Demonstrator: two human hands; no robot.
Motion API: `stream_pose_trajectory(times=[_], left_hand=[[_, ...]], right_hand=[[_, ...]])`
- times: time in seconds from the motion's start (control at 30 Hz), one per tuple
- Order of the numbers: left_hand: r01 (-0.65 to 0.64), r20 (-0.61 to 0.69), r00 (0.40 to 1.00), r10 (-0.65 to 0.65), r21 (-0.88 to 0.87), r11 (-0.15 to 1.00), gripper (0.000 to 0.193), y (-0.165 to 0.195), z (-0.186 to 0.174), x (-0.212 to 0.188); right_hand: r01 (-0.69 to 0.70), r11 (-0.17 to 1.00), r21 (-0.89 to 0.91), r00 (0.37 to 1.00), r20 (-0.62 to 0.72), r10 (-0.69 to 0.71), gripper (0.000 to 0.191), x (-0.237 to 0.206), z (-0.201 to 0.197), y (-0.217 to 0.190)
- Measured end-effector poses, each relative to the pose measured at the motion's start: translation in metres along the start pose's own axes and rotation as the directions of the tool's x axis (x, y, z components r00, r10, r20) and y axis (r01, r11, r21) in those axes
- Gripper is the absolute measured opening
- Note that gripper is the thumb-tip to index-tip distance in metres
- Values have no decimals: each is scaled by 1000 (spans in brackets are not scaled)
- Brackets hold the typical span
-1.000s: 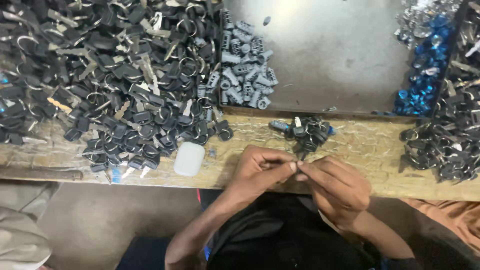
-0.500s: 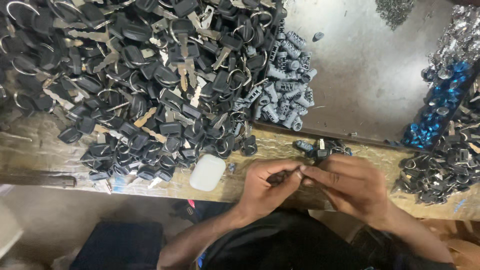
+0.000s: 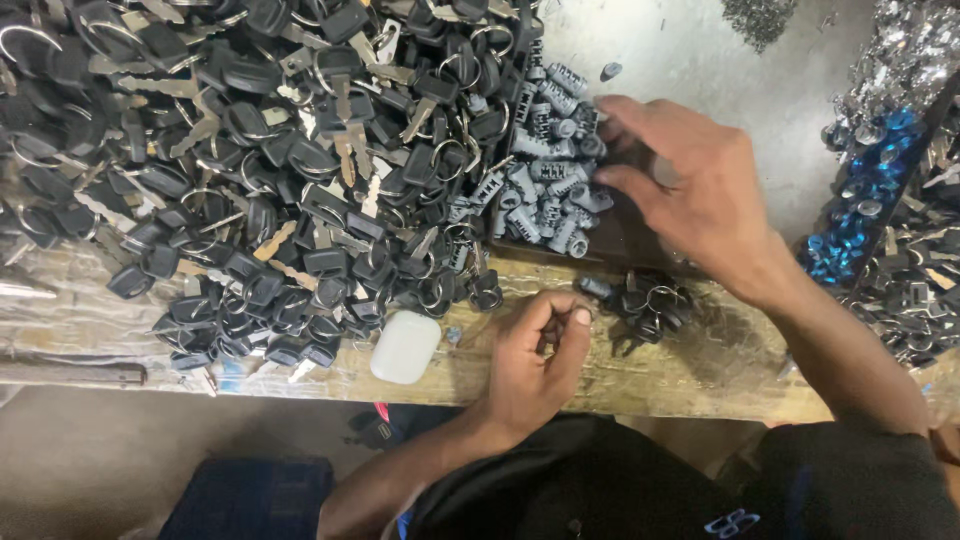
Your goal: The person sits at a workbench assembling keychains. They thread a split ring onto a metal key, attach a blue plastic connector cap to the key head, and place finished keychains in a pile on the bench, repeating the process with parts from trays.
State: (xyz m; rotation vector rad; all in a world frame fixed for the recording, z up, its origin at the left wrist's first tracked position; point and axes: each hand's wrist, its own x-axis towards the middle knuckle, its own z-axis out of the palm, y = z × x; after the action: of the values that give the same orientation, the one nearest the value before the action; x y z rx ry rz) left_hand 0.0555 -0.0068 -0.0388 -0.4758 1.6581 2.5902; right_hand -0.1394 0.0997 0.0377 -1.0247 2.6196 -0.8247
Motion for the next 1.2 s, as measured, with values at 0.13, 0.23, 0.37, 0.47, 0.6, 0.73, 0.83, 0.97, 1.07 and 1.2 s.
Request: stream_pose_trajectory(times=[0.13, 0.23, 0.37, 0.47, 0.6, 0.73, 0.83, 0.97, 1.07, 1.2], left_hand=[[-45, -2, 999, 45, 79, 996, 4, 4, -3, 4], [-67, -13, 998, 69, 99, 993, 4, 4, -4, 5], [8, 33, 999, -14, 161, 987, 4, 3, -3, 3], [-10, 19, 1000, 6, 231, 973, 4, 3, -3, 5], [-55, 32, 998, 48, 256, 965, 4, 3, -5, 7], [-34, -2, 999, 35, 200, 979, 4, 6, -5, 7], [-10, 10, 1000, 8, 136, 991, 7, 15, -5, 11], [353, 272, 920, -283, -258, 899, 11, 34, -13, 13], [497, 400, 844, -356, -338, 799, 12, 43, -8, 4], [615, 486, 753, -444, -277, 738, 12, 44, 0, 1]], right_hand=[[-157, 987, -32, 982, -116, 152, 35, -24, -1, 5], [-210, 969, -126, 974, -109, 197, 28, -46, -4, 23], [-66, 972, -228, 980, -197, 20, 20, -49, -11, 22], [-62, 997, -47, 981, -185, 52, 31, -17, -14, 10], [8, 990, -143, 996, -84, -20, 23, -1, -11, 9], [-80, 984, -162, 990, -128, 59, 24, -55, -16, 23], [-77, 968, -238, 992, -113, 51, 24, -73, -17, 28], [-58, 974, -221, 979, -205, 12, 25, -109, -13, -23], [-167, 958, 234, 964, -166, 209, 28, -146, 2, -43], [-294, 864, 409, 922, -116, 369, 34, -184, 21, -50]])
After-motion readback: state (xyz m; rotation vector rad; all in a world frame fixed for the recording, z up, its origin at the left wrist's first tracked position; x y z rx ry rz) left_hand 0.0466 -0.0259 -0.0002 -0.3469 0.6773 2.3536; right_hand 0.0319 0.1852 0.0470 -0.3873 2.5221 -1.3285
